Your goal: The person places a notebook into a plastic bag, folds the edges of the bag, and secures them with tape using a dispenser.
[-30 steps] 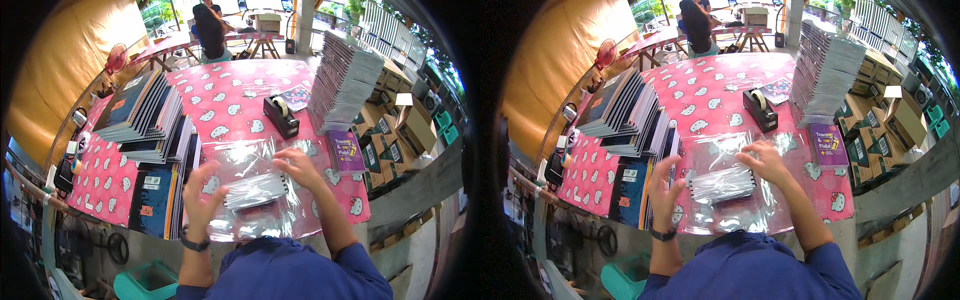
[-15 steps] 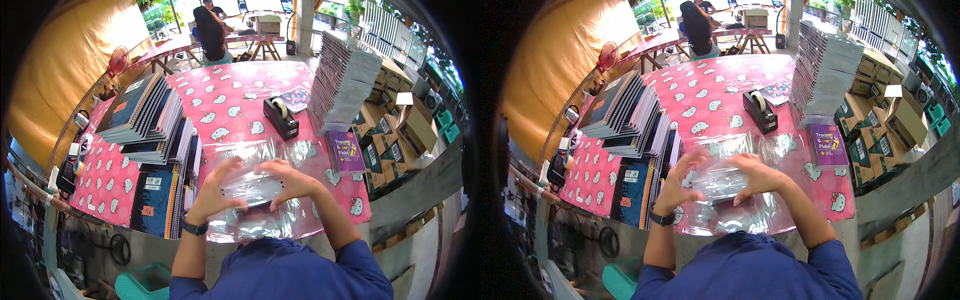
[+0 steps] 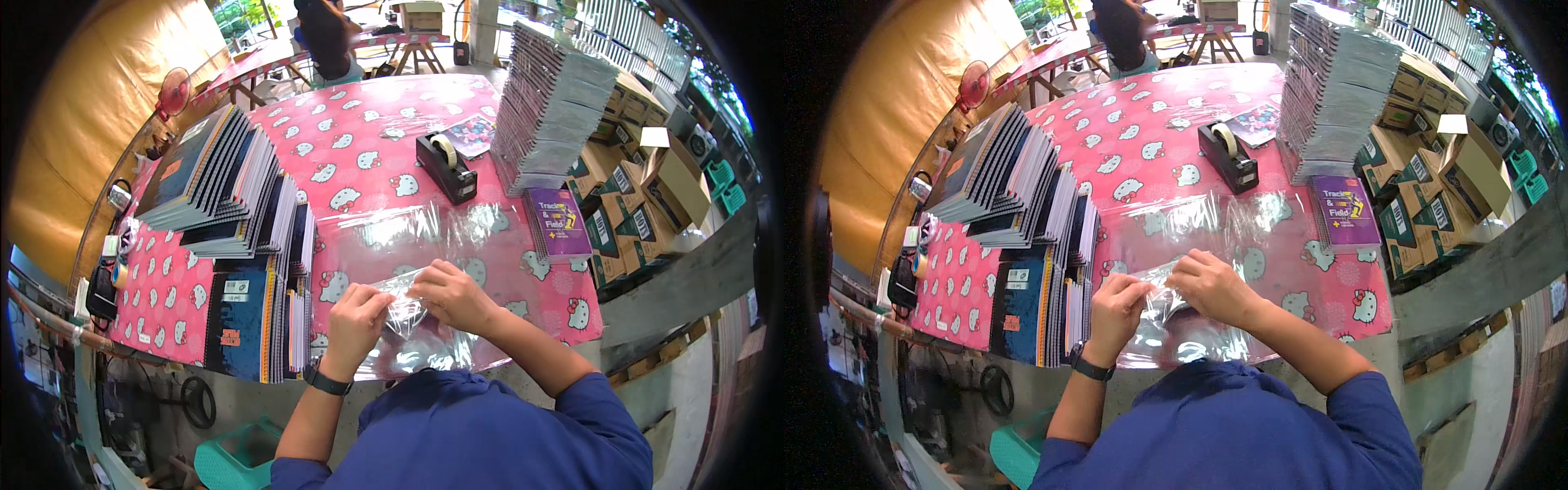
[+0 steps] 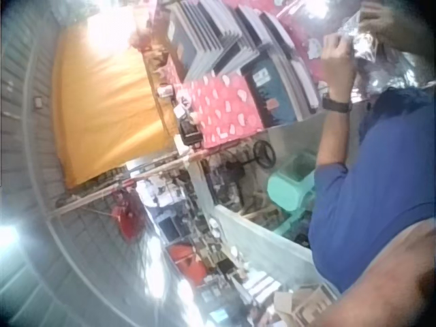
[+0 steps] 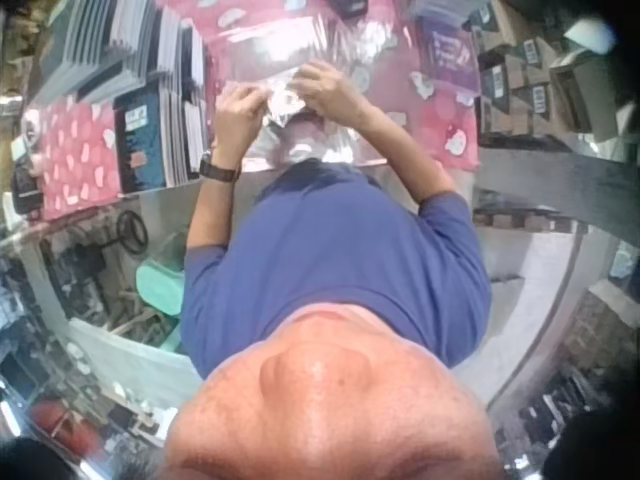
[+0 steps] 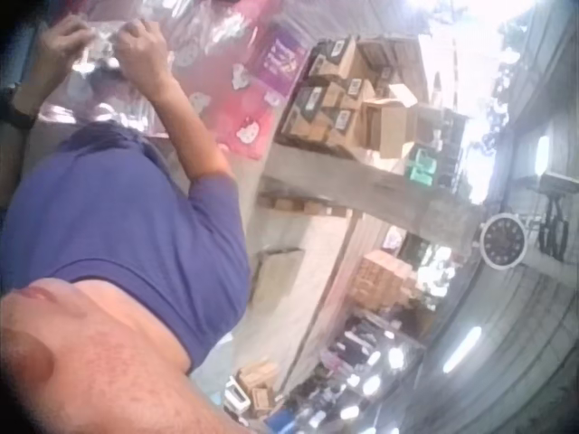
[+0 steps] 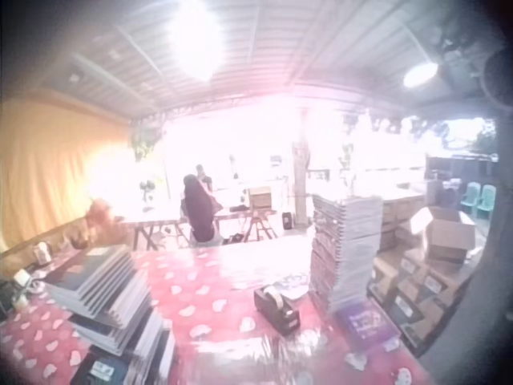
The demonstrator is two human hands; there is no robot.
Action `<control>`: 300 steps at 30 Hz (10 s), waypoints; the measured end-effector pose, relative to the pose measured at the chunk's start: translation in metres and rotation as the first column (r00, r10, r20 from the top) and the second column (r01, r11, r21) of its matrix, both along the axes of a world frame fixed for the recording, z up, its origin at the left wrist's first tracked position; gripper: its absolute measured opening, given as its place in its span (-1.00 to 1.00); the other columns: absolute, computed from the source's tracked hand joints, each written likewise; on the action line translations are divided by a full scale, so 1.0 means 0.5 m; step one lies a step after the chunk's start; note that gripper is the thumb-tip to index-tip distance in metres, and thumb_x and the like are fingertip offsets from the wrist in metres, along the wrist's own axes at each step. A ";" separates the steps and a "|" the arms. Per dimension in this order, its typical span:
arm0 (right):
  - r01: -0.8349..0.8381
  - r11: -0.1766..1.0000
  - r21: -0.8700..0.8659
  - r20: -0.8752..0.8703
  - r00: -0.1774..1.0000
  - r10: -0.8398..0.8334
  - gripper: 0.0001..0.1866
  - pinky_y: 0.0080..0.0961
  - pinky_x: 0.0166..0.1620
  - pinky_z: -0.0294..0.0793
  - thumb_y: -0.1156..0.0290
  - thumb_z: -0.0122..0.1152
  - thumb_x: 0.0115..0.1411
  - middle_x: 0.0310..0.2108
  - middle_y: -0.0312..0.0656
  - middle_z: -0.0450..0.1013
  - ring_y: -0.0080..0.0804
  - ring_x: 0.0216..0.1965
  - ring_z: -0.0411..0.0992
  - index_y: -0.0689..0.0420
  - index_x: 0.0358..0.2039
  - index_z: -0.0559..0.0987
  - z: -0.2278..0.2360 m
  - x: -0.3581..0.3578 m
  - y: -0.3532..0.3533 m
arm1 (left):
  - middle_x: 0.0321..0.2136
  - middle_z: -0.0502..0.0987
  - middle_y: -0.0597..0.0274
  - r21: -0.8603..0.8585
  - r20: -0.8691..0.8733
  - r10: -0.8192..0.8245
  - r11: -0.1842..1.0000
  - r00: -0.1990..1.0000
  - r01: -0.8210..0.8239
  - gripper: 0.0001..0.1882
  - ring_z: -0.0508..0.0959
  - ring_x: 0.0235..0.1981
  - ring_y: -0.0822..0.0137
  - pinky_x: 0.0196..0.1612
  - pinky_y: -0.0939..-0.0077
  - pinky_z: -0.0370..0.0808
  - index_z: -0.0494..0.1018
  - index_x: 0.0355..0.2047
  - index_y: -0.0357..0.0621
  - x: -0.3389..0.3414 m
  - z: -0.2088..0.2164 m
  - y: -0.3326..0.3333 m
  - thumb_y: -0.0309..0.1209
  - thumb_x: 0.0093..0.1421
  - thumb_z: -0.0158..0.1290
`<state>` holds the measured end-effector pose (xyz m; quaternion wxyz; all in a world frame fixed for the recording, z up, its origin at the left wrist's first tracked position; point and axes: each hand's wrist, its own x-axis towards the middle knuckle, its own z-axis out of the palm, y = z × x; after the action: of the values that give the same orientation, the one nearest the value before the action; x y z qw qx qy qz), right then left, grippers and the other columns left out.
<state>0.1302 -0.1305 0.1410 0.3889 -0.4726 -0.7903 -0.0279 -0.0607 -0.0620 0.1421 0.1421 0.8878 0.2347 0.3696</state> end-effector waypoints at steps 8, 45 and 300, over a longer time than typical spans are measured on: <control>-0.018 0.952 -0.306 0.031 0.999 0.029 -0.82 -0.37 -0.25 0.42 0.35 0.21 -0.03 -0.47 -0.16 0.38 -0.18 -0.33 0.38 0.14 -0.41 0.50 0.017 0.024 0.042 | -0.51 0.49 0.23 -0.181 -0.007 0.035 0.983 0.999 -0.036 -0.83 0.48 -0.40 0.20 -0.38 0.37 0.44 0.51 -0.46 -0.16 0.016 0.013 0.022 -0.45 -0.12 0.20; 0.187 0.919 -0.348 -0.248 0.927 -0.282 -0.82 -0.41 -0.33 0.41 0.34 0.28 -0.06 -0.50 -0.13 0.48 -0.31 -0.37 0.45 0.17 -0.48 0.58 -0.228 0.200 0.247 | -0.10 0.44 -0.03 -0.868 0.062 0.489 0.456 0.870 -0.195 -0.02 0.45 -0.09 0.21 0.01 0.39 0.37 0.15 0.12 -0.34 -0.031 -0.319 0.005 -0.30 -0.31 0.41; 0.666 0.602 -0.440 0.400 0.746 -0.532 -0.31 0.25 0.22 -0.28 0.02 -0.21 0.23 0.34 -0.14 -0.21 -0.19 0.36 -0.35 0.11 0.28 0.01 -0.271 0.004 0.017 | 0.01 0.24 -0.33 -0.821 -0.083 0.341 0.509 0.936 -0.258 -0.10 0.20 0.10 -0.13 0.15 0.21 0.15 -0.06 0.19 -0.46 0.146 -0.316 0.047 -0.16 0.05 0.16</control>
<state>0.1323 -0.1221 0.0053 0.1073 -0.7965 -0.5948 0.0203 0.0125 -0.0383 -0.0161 0.4822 0.6472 0.5221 0.2756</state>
